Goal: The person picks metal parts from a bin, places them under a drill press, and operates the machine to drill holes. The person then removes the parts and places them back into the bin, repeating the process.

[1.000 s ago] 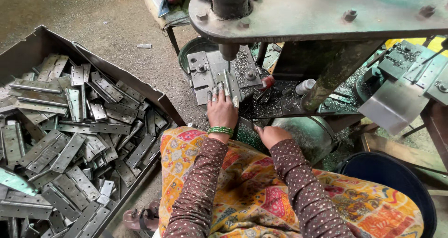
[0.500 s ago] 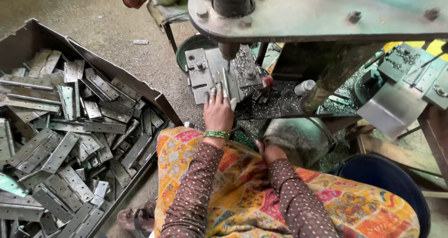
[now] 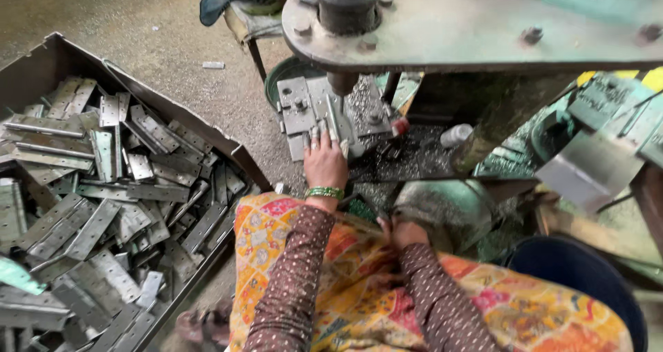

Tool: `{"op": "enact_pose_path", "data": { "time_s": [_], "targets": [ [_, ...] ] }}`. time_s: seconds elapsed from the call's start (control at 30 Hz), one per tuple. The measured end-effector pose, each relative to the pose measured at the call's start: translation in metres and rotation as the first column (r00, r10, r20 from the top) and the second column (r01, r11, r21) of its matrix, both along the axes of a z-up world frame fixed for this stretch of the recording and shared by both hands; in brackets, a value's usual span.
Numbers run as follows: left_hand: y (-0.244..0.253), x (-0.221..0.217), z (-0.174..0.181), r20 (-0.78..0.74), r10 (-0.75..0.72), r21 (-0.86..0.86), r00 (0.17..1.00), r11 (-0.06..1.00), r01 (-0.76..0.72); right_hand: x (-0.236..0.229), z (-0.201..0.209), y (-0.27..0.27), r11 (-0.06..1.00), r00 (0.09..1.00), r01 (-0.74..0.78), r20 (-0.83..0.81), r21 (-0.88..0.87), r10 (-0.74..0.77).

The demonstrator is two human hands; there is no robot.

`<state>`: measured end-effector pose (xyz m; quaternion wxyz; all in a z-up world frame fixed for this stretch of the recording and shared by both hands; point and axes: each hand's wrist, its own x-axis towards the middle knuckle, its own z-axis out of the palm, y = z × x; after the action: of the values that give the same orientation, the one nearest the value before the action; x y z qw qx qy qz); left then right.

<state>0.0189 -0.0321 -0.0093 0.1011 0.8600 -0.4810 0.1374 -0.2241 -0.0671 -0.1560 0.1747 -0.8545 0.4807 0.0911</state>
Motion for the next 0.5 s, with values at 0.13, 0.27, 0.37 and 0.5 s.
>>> {"op": "enact_pose_path", "data": {
  "time_s": [0.13, 0.27, 0.37, 0.5],
  "targets": [
    [0.016, -0.012, -0.007, 0.019, -0.031, -0.067, 0.999, 0.997, 0.032, -0.002, 0.004, 0.005, 1.000, 1.000, -0.010, -0.011, 0.020, 0.010],
    [0.011, -0.008, -0.002, 0.012, -0.076, -0.070, 0.997, 0.995, 0.077, 0.017, 0.065, -0.005, 0.994, 0.999, -0.009, -0.033, 0.113, 0.013],
    [0.000, -0.004, -0.001, -0.032, -0.045, 0.004, 0.998, 0.999, 0.045, 0.029, 0.095, -0.015, 0.988, 0.991, -0.001, -0.132, 0.152, 0.021],
    [-0.014, 0.010, 0.004, -0.084, -0.039, 0.115, 0.996, 0.992, 0.049, 0.022, 0.071, -0.015, 0.992, 0.998, 0.024, -0.057, 0.127, -0.017]
  ]
}}
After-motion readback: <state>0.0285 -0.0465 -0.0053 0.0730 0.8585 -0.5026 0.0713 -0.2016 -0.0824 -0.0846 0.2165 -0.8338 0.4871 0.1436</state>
